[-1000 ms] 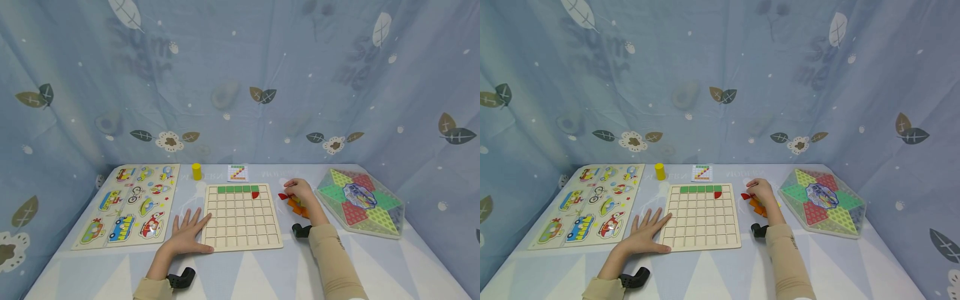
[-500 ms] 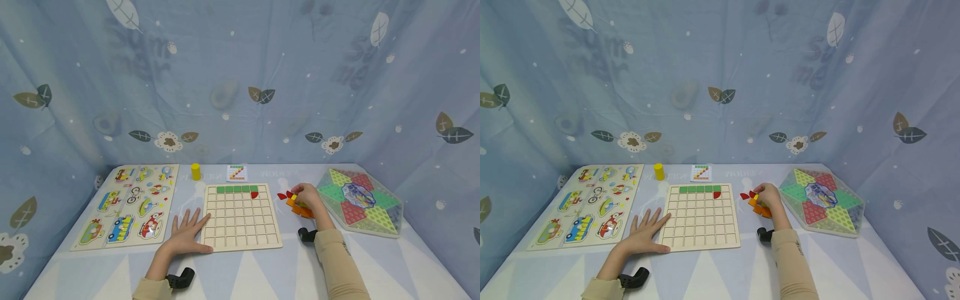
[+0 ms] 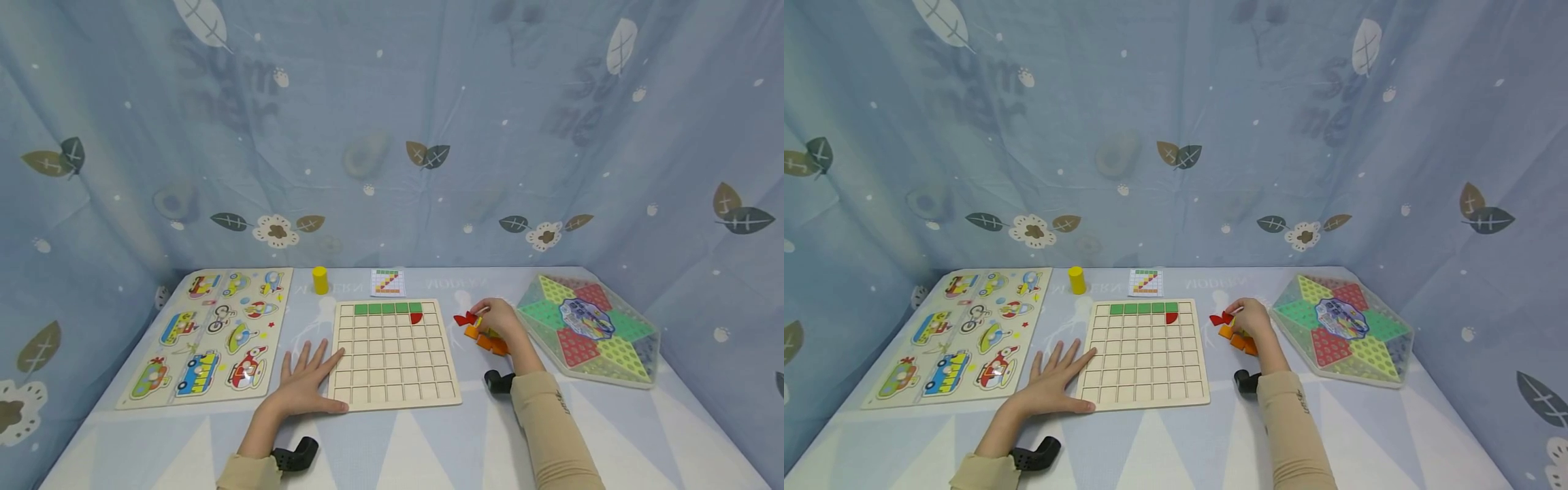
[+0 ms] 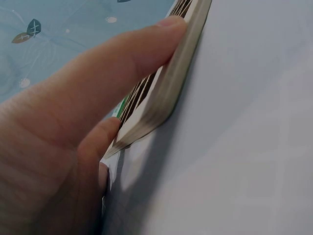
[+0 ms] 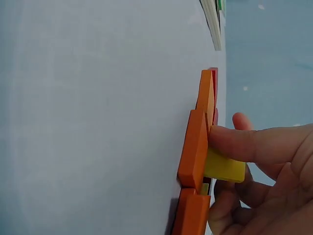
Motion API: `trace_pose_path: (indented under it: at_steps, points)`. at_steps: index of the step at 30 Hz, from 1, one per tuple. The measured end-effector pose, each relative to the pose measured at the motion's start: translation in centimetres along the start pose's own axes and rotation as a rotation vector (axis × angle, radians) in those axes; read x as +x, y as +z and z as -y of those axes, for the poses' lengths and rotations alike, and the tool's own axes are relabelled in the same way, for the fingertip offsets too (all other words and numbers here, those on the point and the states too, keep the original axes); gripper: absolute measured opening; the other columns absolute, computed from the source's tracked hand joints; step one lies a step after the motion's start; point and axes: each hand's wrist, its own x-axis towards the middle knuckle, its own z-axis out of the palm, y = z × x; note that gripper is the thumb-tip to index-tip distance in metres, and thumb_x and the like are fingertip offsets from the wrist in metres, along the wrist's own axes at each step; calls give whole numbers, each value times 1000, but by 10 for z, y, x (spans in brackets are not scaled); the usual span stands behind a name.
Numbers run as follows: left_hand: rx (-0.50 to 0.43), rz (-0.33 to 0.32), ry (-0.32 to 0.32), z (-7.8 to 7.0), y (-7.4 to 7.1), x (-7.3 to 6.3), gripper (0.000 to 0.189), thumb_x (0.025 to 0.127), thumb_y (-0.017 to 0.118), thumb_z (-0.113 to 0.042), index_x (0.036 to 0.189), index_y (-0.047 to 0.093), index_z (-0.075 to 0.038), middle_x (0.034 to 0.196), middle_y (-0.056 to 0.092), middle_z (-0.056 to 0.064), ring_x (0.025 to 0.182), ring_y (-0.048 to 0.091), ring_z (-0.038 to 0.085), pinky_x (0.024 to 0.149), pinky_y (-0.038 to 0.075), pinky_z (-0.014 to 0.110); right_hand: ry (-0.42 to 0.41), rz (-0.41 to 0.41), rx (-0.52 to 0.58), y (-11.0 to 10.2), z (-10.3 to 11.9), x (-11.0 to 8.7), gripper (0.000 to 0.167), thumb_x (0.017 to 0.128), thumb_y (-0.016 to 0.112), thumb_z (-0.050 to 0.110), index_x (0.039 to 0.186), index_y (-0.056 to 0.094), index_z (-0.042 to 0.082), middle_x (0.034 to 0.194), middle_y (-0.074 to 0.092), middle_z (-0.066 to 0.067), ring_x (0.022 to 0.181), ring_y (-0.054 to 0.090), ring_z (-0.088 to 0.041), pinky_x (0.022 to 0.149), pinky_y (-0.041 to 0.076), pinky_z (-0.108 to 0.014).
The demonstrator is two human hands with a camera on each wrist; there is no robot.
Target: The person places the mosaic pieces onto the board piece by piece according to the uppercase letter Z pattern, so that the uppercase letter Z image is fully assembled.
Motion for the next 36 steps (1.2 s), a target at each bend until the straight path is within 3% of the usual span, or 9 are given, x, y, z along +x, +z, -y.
trace_pose_path:
  at_steps: [7, 13, 19, 24, 31, 36]
  points:
    - [-1, 0, 1, 1, 0, 0, 105, 60, 73, -62, 145, 31, -17, 153, 10, 18, 138, -6, 44, 103, -14, 62, -71, -63, 26, 5, 5, -3, 25, 77, 68, 0, 101, 61, 1, 95, 60, -17, 73, 56, -25, 62, 50, -29]
    - [6, -4, -1, 0, 1, 1, 105, 60, 73, -63, 145, 31, -17, 153, 10, 18, 138, -6, 45, 103, -13, 63, -131, -127, 114, 13, 17, -4, 30, 77, 74, 13, 100, 59, 1, 89, 65, -16, 68, 60, -21, 63, 51, -29]
    - [10, -4, -1, 0, 0, 1, 105, 59, 73, -63, 145, 32, -17, 153, 10, 19, 138, -6, 45, 103, -13, 63, -170, -65, 264, 27, 32, -2, 25, 77, 75, 16, 92, 60, 2, 74, 62, -5, 62, 58, -18, 57, 49, -26]
    - [11, -1, -1, 1, 0, 0, 106, 59, 73, -63, 145, 31, -18, 153, 10, 18, 138, -6, 44, 103, -13, 63, -215, -11, 337, 41, 49, -7, 19, 80, 72, 14, 91, 63, 2, 74, 62, -5, 63, 60, -20, 59, 52, -28]
    - [7, -3, -4, 0, -1, 0, 105, 60, 73, -62, 145, 31, -17, 153, 10, 18, 138, -6, 45, 103, -13, 63, -248, 92, 353, 62, 72, -10, 18, 82, 67, 3, 99, 66, -2, 87, 63, -11, 73, 63, -19, 70, 55, -30]
    - [7, -1, -4, 0, 0, 0, 105, 60, 73, -63, 145, 31, -17, 153, 11, 18, 138, -6, 44, 103, -12, 63, -246, 130, 338, 74, 81, -9, 17, 81, 66, -2, 98, 67, -3, 86, 62, -11, 73, 61, -19, 68, 54, -28]
